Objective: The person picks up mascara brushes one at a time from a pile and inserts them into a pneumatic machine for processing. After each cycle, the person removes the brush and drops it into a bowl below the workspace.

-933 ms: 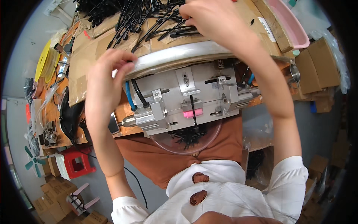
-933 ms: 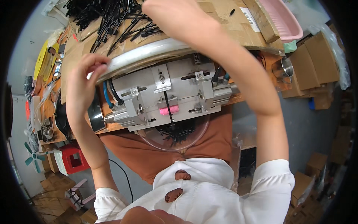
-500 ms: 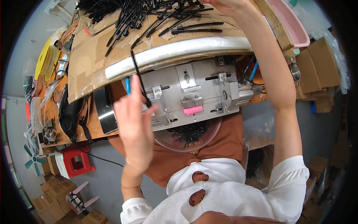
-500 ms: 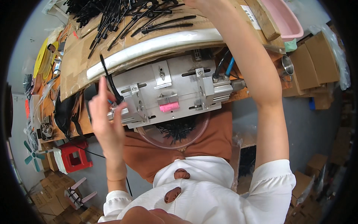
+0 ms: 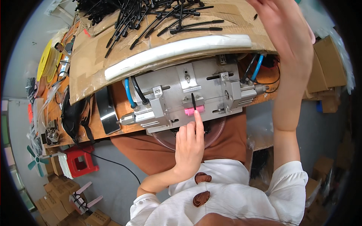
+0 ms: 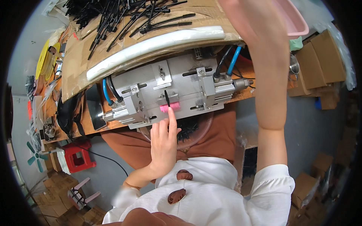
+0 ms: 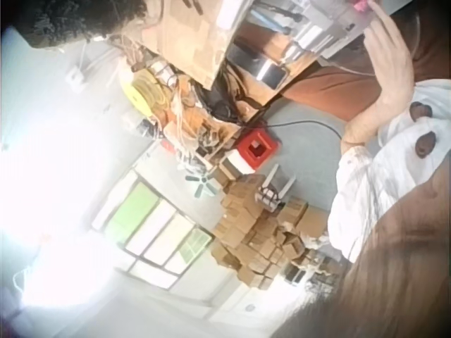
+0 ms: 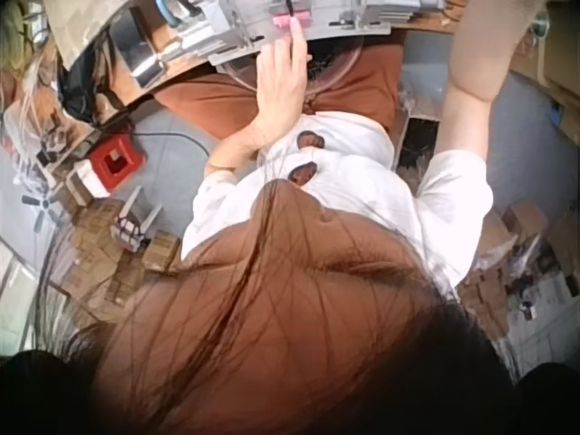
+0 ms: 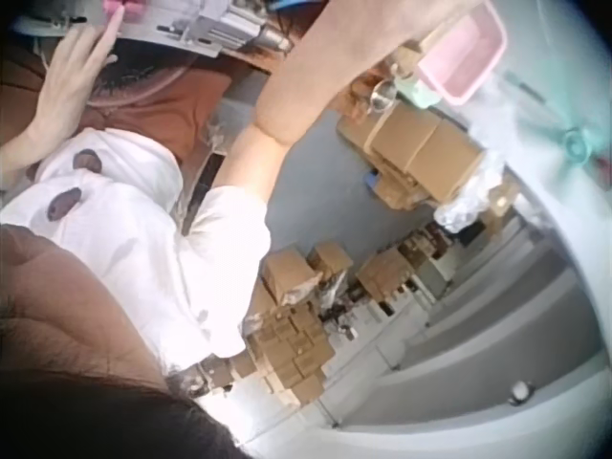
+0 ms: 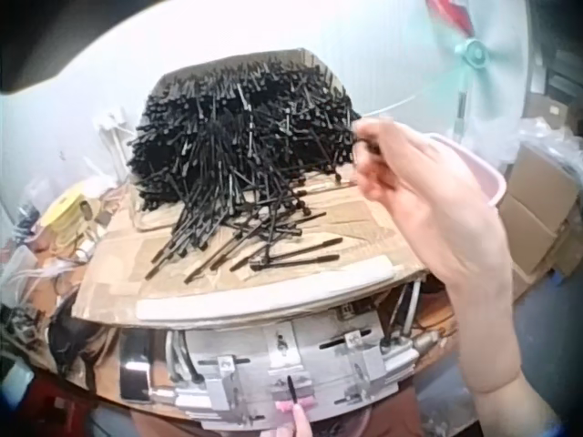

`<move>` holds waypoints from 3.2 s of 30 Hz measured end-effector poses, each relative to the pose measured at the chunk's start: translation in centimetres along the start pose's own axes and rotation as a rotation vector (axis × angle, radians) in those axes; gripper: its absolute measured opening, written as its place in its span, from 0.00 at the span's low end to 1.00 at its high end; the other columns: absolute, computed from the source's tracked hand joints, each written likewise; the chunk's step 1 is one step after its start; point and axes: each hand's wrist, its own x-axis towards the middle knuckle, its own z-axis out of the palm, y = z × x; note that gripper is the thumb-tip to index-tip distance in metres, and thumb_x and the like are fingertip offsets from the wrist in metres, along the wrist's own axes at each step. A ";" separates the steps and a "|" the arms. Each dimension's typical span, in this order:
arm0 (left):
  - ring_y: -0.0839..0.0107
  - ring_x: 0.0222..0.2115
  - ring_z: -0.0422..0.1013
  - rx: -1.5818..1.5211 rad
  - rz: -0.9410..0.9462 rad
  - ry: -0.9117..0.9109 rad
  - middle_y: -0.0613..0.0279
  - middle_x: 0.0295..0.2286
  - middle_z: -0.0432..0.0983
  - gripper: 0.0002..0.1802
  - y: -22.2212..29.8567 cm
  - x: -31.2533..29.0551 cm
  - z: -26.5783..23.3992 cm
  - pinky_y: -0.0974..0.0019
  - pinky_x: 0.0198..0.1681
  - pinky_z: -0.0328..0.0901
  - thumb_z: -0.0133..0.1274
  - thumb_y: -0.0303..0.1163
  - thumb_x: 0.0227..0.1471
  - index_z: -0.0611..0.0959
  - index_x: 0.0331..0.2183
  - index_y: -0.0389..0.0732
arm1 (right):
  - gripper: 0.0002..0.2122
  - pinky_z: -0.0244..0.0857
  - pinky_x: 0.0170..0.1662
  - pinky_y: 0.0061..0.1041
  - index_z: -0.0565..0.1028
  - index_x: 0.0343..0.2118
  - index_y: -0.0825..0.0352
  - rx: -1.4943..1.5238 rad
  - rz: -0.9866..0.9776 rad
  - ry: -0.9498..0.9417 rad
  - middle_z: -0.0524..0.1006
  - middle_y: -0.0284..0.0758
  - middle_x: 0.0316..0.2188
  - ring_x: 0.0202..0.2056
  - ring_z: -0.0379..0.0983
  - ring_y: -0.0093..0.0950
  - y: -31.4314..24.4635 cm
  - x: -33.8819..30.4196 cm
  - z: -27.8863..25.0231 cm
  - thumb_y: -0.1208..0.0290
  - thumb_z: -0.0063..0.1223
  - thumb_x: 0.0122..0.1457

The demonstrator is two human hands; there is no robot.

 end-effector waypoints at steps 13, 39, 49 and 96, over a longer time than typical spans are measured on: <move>0.59 0.35 0.63 -0.058 0.020 -0.064 0.56 0.34 0.66 0.41 -0.7 1.3 -1.8 0.61 0.40 0.61 0.59 0.24 0.40 0.63 0.57 0.32 | 0.24 0.65 0.26 0.25 0.69 0.49 0.76 -0.850 -0.334 -0.140 0.76 0.37 0.28 0.28 0.72 0.24 8.0 -17.6 -2.6 0.85 0.61 0.46; 0.83 0.33 0.65 -0.643 -0.041 0.229 0.70 0.31 0.72 0.12 -16.3 15.7 -18.6 0.80 0.39 0.59 0.49 0.33 0.58 0.80 0.42 0.40 | 0.11 0.64 0.22 0.21 0.76 0.38 0.69 -1.612 -0.716 -0.473 0.75 0.35 0.24 0.23 0.74 0.27 7.5 -2.8 1.7 0.75 0.54 0.50; 0.63 0.30 0.62 -0.249 0.038 0.072 0.57 0.31 0.66 0.43 -1.4 0.2 -2.1 0.64 0.36 0.62 0.59 0.17 0.38 0.61 0.57 0.28 | 0.12 0.70 0.24 0.20 0.76 0.35 0.77 -0.880 -0.150 -0.556 0.80 0.44 0.27 0.29 0.79 0.26 1.2 0.1 3.8 0.72 0.56 0.54; 0.60 0.29 0.70 -0.034 0.125 0.224 0.54 0.28 0.70 0.10 -17.5 20.8 -9.9 0.63 0.36 0.65 0.52 0.16 0.45 0.76 0.34 0.35 | 0.06 0.66 0.29 0.27 0.76 0.30 0.62 -1.633 -1.057 -0.877 0.69 0.29 0.27 0.36 0.70 0.27 9.3 9.6 0.5 0.77 0.56 0.48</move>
